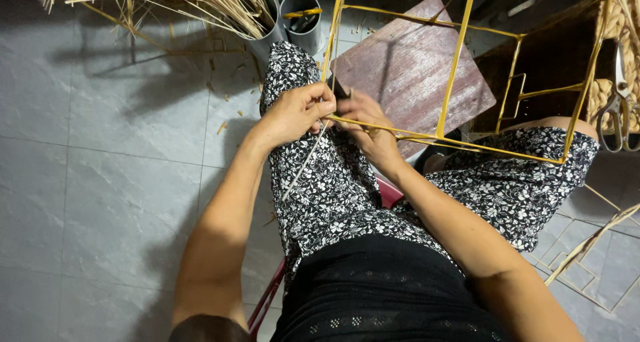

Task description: The person sits with a bamboo frame on their lap and weaves thin bamboo strips across it, threading each strip over and under the frame bars and pulling them tight one at a time, occasionally reaching to a woven basket beside them for more strips.

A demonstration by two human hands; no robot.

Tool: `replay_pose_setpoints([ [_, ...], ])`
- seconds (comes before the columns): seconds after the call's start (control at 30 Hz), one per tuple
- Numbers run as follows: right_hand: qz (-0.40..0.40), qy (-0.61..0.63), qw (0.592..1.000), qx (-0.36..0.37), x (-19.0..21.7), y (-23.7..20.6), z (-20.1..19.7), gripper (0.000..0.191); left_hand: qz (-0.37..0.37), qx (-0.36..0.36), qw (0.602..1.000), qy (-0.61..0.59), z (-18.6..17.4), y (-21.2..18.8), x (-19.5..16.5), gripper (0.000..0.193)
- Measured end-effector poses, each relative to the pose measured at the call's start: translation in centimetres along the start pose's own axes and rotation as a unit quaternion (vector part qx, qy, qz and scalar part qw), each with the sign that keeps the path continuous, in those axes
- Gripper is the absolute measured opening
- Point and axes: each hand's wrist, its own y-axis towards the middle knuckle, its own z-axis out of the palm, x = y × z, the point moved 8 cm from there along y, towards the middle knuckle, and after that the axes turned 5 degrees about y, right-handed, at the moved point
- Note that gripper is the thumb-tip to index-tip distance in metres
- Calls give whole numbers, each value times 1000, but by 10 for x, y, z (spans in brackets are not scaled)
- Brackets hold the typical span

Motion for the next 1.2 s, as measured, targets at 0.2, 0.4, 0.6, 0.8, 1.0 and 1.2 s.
replay_pose_setpoints([
  [0.2, 252, 206, 944, 51, 4, -38, 16, 21, 54, -3, 998, -42, 0, -5, 2, 10],
  [0.4, 277, 270, 917, 95, 53, -17, 4, 24, 86, 67, 993, -51, -2, -7, 1, 8],
  [0.6, 310, 472, 825, 2, 53, 17, -2, 27, 99, 11, 992, -72, -4, -3, -3, 8],
  [0.8, 260, 324, 910, 0, 39, -15, -2, 28, 30, -83, 995, -40, -7, 0, 3, 14],
  [1.0, 178, 250, 951, -26, 23, -29, 20, 37, 43, -133, 990, 23, -5, -8, -9, 16],
  [1.2, 105, 94, 986, -83, 18, -22, -4, 47, 35, -132, 989, 54, 0, -11, -13, 17],
])
